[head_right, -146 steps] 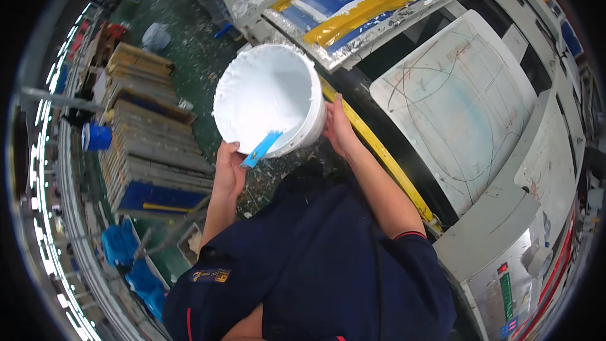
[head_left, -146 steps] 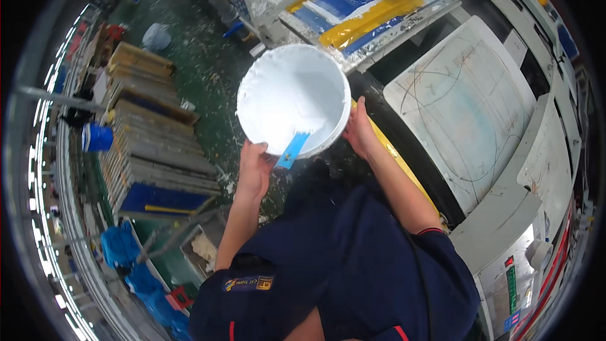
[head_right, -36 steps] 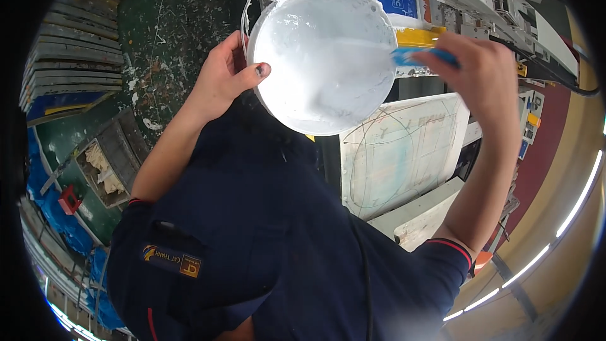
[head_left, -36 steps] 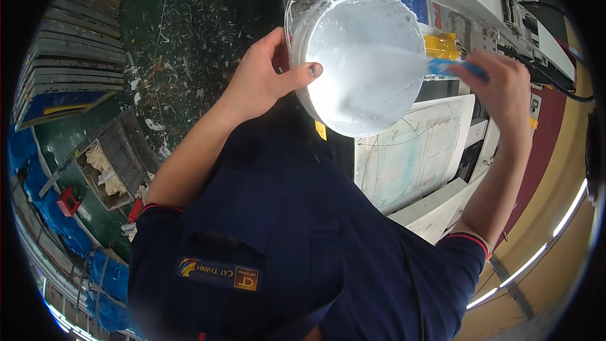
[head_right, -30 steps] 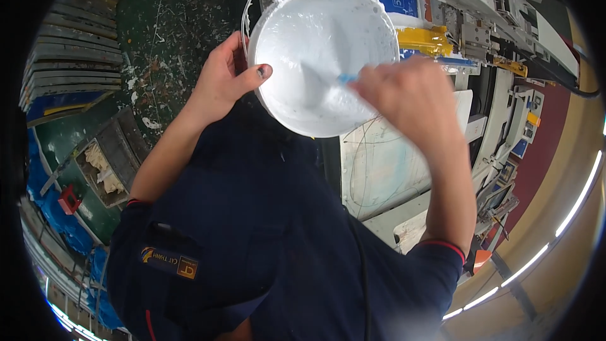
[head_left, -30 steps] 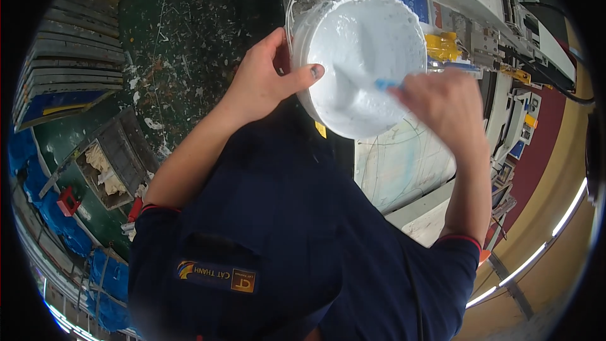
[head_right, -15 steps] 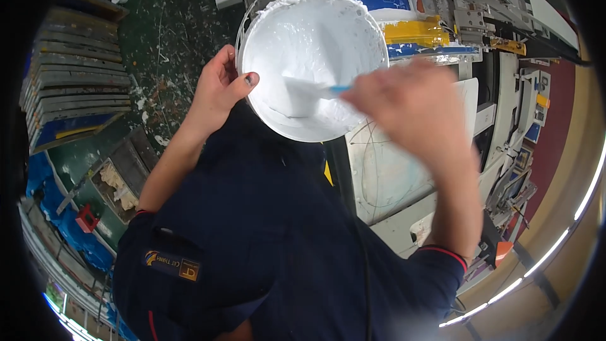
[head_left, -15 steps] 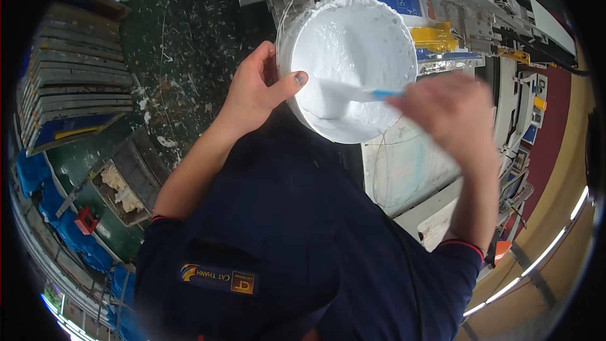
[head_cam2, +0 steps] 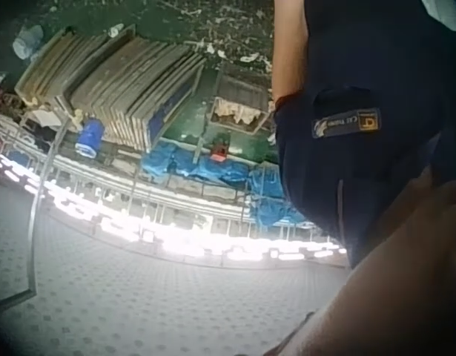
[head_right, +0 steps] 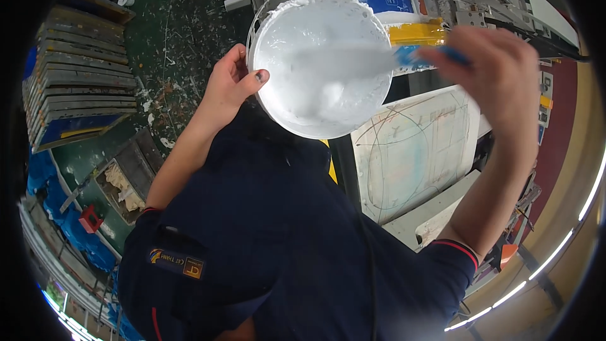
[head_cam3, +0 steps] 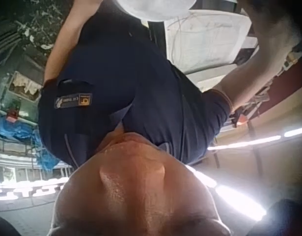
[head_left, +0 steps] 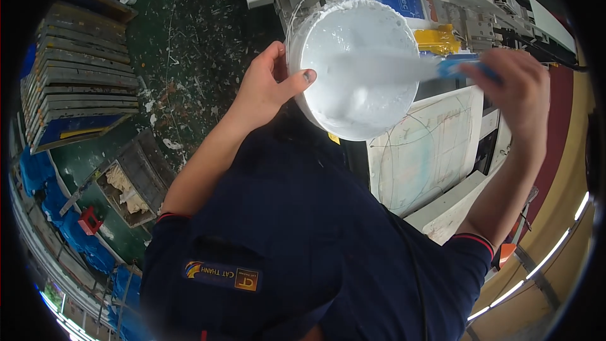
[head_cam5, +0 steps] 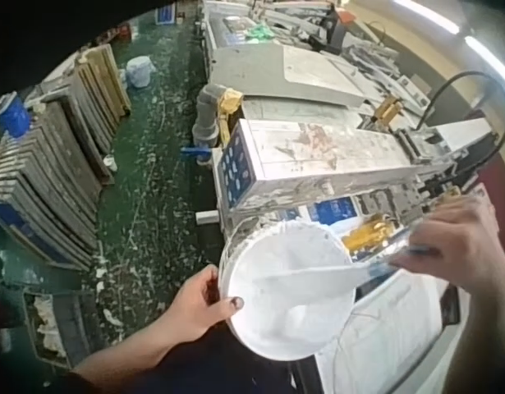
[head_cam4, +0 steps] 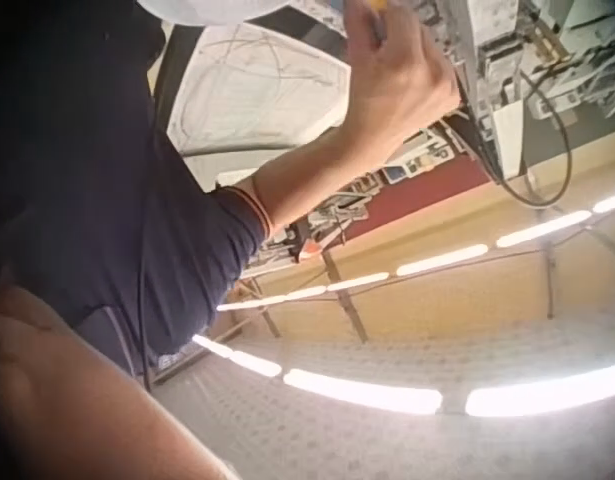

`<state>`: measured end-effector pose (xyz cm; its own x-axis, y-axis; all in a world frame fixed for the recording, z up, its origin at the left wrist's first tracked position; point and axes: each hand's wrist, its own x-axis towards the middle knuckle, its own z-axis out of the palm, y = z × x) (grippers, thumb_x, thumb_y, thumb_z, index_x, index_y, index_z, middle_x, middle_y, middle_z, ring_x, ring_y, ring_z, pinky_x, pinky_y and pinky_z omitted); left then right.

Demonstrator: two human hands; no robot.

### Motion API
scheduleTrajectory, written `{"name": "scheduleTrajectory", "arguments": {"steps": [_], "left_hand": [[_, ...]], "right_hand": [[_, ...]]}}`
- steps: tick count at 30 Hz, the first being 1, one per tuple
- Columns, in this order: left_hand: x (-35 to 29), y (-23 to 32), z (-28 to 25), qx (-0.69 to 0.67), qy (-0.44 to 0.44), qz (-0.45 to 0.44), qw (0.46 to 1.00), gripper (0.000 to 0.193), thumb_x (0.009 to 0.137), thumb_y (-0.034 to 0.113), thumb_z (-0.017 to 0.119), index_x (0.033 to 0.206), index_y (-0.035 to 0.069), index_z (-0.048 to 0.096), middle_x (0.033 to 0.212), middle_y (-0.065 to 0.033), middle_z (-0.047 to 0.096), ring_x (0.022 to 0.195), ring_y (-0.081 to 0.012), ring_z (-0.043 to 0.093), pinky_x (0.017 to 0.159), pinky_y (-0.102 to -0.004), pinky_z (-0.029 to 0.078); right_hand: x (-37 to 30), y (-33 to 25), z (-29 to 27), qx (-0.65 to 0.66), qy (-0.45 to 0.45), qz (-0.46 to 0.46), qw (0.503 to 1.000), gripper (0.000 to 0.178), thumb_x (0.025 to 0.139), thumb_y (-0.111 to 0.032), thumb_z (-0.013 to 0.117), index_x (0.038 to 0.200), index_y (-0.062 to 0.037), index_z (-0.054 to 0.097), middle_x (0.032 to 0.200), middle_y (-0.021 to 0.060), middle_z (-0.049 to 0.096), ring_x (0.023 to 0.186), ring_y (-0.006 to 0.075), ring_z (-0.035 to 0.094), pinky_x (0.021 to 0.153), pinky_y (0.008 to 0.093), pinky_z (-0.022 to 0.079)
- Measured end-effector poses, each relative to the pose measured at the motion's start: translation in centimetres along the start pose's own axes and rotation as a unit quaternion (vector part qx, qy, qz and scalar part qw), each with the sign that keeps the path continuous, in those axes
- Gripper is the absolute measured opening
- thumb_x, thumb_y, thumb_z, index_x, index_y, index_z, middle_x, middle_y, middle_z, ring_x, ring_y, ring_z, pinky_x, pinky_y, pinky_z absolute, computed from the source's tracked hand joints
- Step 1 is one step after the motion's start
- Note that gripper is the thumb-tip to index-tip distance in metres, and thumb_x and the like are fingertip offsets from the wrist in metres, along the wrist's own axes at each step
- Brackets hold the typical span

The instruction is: The recorder is mixing white printing ink in a bucket using a spatula and then applying it to a screen printing machine.

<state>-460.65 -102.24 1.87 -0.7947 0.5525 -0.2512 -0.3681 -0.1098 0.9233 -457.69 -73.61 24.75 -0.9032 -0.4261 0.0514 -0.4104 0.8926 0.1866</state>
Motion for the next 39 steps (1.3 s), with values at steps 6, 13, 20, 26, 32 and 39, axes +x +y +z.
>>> {"name": "scheduleTrajectory", "arguments": {"steps": [6,13,20,26,32,39], "left_hand": [[0.0,-0.9,-0.4,0.03,0.01,0.011,0.999,0.042,0.081,0.03,0.078,0.101,-0.001,0.057,0.084,-0.0019,0.059,0.078,-0.0074,0.052,0.07,-0.0256,0.046],[0.2,-0.4,-0.3,0.013,0.002,0.018,1.0,0.043,0.08,0.032,0.078,0.099,-0.001,0.057,0.083,-0.0022,0.059,0.074,-0.008,0.052,0.067,-0.0263,0.045],[0.4,-1.2,-0.5,0.007,-0.011,0.008,1.0,0.04,0.081,0.025,0.079,0.104,0.002,0.057,0.09,-0.0015,0.06,0.079,-0.0066,0.053,0.07,-0.0239,0.045],[0.3,0.8,-0.3,-0.029,-0.05,-0.008,0.998,0.043,0.084,0.021,0.076,0.111,-0.001,0.052,0.104,-0.0067,0.06,0.097,-0.0105,0.056,0.088,-0.0284,0.047],[0.5,0.6,-0.1,-0.043,-0.066,-0.034,0.996,0.038,0.085,0.018,0.075,0.108,0.0,0.051,0.103,-0.0065,0.06,0.096,-0.0099,0.055,0.087,-0.0278,0.047],[0.5,0.5,-0.8,-0.036,-0.061,-0.029,0.997,0.034,0.085,0.014,0.074,0.104,0.001,0.048,0.1,-0.0057,0.058,0.093,-0.0084,0.054,0.083,-0.0258,0.046]], "right_hand": [[0.0,-5.6,8.7,0.038,-0.091,-0.09,0.991,0.028,0.084,-0.034,0.07,0.071,-0.0123,0.057,0.057,0.0026,0.054,0.053,0.0229,0.058,0.053,0.0361,0.046],[0.8,-1.2,1.2,-0.002,-0.027,0.004,1.0,0.042,0.075,-0.033,0.081,0.061,-0.0095,0.049,0.051,0.0038,0.047,0.047,0.0234,0.053,0.047,0.036,0.041],[0.2,-7.4,7.1,0.038,-0.076,-0.017,0.996,0.039,0.079,-0.033,0.075,0.064,-0.0113,0.048,0.053,0.0043,0.046,0.049,0.0245,0.053,0.051,0.0391,0.043],[-0.6,-0.7,-0.2,-0.015,-0.024,0.122,0.992,0.039,0.076,-0.036,0.077,0.061,-0.0109,0.051,0.053,0.0046,0.051,0.051,0.0251,0.056,0.051,0.0377,0.044],[-1.9,-6.8,8.0,0.038,-0.091,0.038,0.994,0.033,0.079,-0.037,0.072,0.065,-0.0123,0.055,0.055,0.0046,0.054,0.056,0.0258,0.059,0.053,0.0376,0.047],[-2.0,-1.6,1.9,-0.019,-0.057,0.154,0.986,0.036,0.075,-0.037,0.077,0.064,-0.0112,0.054,0.055,0.004,0.051,0.051,0.0235,0.052,0.054,0.037,0.042]]}}
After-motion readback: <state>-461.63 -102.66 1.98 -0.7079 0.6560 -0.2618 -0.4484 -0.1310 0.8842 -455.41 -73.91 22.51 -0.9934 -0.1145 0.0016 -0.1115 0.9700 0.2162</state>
